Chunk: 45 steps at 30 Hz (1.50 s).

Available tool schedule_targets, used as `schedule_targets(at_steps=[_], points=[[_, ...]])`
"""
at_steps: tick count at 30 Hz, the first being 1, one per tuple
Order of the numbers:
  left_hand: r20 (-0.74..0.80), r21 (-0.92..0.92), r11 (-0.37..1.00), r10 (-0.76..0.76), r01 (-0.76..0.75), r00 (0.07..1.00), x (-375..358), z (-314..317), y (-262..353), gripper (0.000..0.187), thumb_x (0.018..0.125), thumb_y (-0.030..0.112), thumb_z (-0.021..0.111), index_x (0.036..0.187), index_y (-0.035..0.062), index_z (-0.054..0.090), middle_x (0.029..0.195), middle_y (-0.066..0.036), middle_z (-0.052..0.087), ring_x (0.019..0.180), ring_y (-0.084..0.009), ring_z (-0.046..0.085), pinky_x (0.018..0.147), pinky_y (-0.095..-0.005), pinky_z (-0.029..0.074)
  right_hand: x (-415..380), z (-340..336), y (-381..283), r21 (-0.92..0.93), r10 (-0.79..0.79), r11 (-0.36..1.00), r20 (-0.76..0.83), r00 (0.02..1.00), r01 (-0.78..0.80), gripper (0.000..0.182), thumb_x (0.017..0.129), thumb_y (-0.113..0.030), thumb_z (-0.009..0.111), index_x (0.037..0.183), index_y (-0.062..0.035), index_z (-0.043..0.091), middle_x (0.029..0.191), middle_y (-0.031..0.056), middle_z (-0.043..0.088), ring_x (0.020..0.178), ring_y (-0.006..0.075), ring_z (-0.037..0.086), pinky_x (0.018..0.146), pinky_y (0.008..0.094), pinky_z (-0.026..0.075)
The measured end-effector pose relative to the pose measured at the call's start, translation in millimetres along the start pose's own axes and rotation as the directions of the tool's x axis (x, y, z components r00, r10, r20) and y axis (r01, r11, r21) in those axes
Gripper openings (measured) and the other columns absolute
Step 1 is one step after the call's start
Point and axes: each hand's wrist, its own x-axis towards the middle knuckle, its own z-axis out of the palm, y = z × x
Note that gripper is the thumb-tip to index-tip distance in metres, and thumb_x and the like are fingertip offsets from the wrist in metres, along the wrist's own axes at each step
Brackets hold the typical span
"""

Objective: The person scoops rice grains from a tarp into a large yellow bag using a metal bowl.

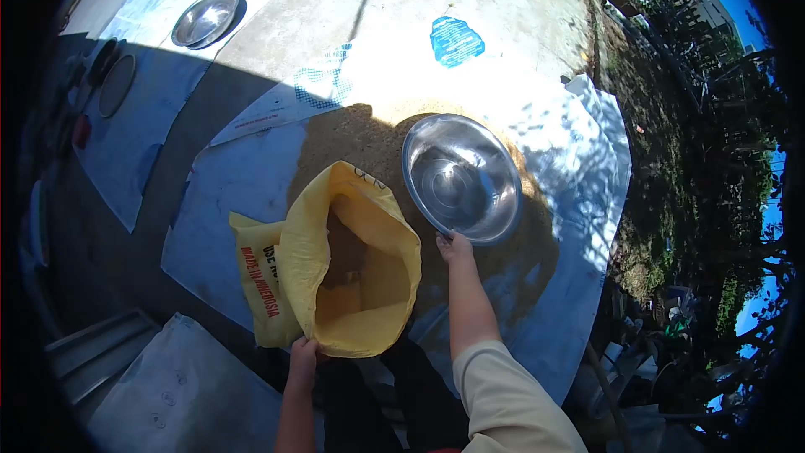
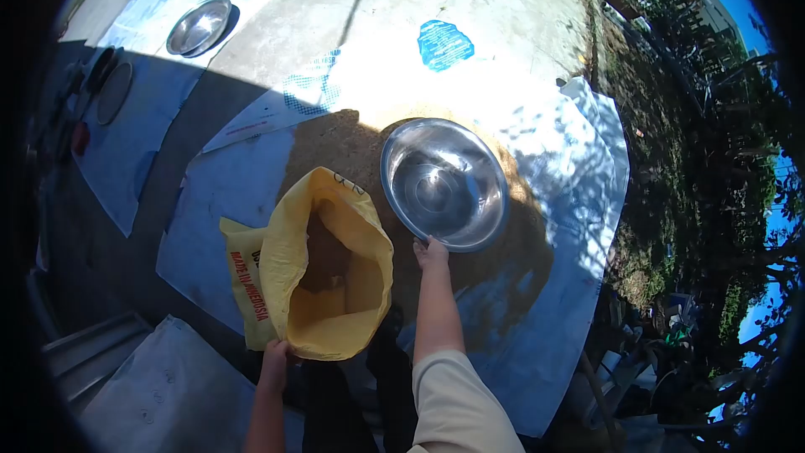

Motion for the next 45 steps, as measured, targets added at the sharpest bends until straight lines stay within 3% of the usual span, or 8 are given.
schedule_targets(at_steps=[5,13,15,24,26,29,31,45], points=[[0.051,0.296,0.949,0.100,-0.111,0.994,-2.5,-5.5,-4.7,0.019,0.067,0.012,0.045,0.072,-0.0050,0.054,0.059,-0.008,0.051,0.051,-0.0145,0.048,0.047,-0.0267,0.036,-32.1,18.4,34.6,-0.902,-0.214,-0.003,0.422,0.881,0.431,0.072,0.074,-0.045,0.055,0.119,0.0062,0.032,0.115,0.0205,0.042,0.098,0.0319,0.049,0.083,0.0371,0.039],[0.233,0.770,0.589,0.100,-0.247,0.967,-16.9,-28.1,3.2,0.029,0.067,0.020,0.052,0.076,-0.0077,0.053,0.066,-0.019,0.055,0.061,-0.0212,0.054,0.058,-0.0342,0.040,-168.5,88.6,60.5,-0.713,-0.055,0.429,0.592,0.804,0.555,0.065,0.073,-0.050,0.050,0.109,0.0041,0.047,0.108,0.0216,0.050,0.102,0.0300,0.048,0.085,0.0342,0.038],[0.337,0.727,0.616,0.067,-0.305,0.939,-29.2,-34.6,14.2,0.030,0.067,0.020,0.052,0.077,-0.0081,0.053,0.064,-0.016,0.055,0.061,-0.0192,0.054,0.058,-0.0332,0.041,-145.7,83.1,74.2,-0.923,-0.093,-0.195,0.355,0.930,0.333,0.050,0.075,-0.041,0.050,0.098,0.0035,0.055,0.096,0.0216,0.056,0.092,0.0325,0.054,0.077,0.0359,0.042],[0.378,0.576,0.538,0.492,-0.615,0.784,-74.1,-157.1,97.1,0.031,0.073,0.024,0.045,0.081,-0.0036,0.057,0.072,-0.012,0.058,0.065,-0.0229,0.055,0.057,-0.0312,0.045,-260.4,71.1,88.9,-0.717,-0.068,-0.233,0.686,0.724,0.657,0.033,0.080,-0.033,0.046,0.084,-0.0035,0.060,0.080,0.0185,0.059,0.078,0.0310,0.058,0.067,0.0380,0.044],[0.047,-0.296,0.896,0.361,-0.332,0.931,-69.5,-181.8,107.9,0.035,0.078,0.027,0.041,0.094,-0.0013,0.053,0.091,-0.014,0.054,0.077,-0.0276,0.056,0.061,-0.0377,0.048,-301.9,71.5,94.9,-0.653,-0.009,-0.248,0.740,0.672,0.716,0.034,0.081,-0.034,0.045,0.084,-0.0033,0.060,0.080,0.0180,0.060,0.077,0.0291,0.058,0.067,0.0371,0.044],[-0.069,-0.493,0.797,0.365,-0.350,0.928,-85.6,-209.2,131.3,0.036,0.081,0.028,0.034,0.099,0.0005,0.049,0.099,-0.015,0.050,0.084,-0.0301,0.053,0.067,-0.0394,0.048,-356.6,77.2,102.7,-0.673,-0.009,-0.009,0.740,0.672,0.740,0.036,0.082,-0.035,0.045,0.089,-0.0022,0.059,0.080,0.0145,0.061,0.076,0.0203,0.058,0.068,0.0334,0.044],[-0.053,-0.515,0.767,0.417,-0.383,0.907,-84.7,-227.7,139.0,0.036,0.082,0.028,0.034,0.099,0.0006,0.049,0.099,-0.015,0.050,0.087,-0.0292,0.052,0.068,-0.0399,0.048,-387.0,86.8,107.1,-0.646,-0.037,0.306,0.726,0.687,0.699,0.035,0.082,-0.033,0.048,0.091,-0.0007,0.059,0.080,0.0093,0.061,0.076,0.0130,0.055,0.069,0.0301,0.044],[-0.182,-0.512,0.477,0.753,-0.714,0.633,-210.4,-292.6,234.0,0.032,0.080,0.025,0.036,0.098,0.0004,0.046,0.094,-0.013,0.050,0.090,-0.0245,0.051,0.077,-0.0373,0.042,-540.4,194.1,137.7,-0.480,0.182,0.265,0.877,0.446,0.836,0.034,0.084,-0.031,0.048,0.091,0.0011,0.058,0.078,0.0045,0.059,0.071,0.0085,0.054,0.065,0.0250,0.045]])
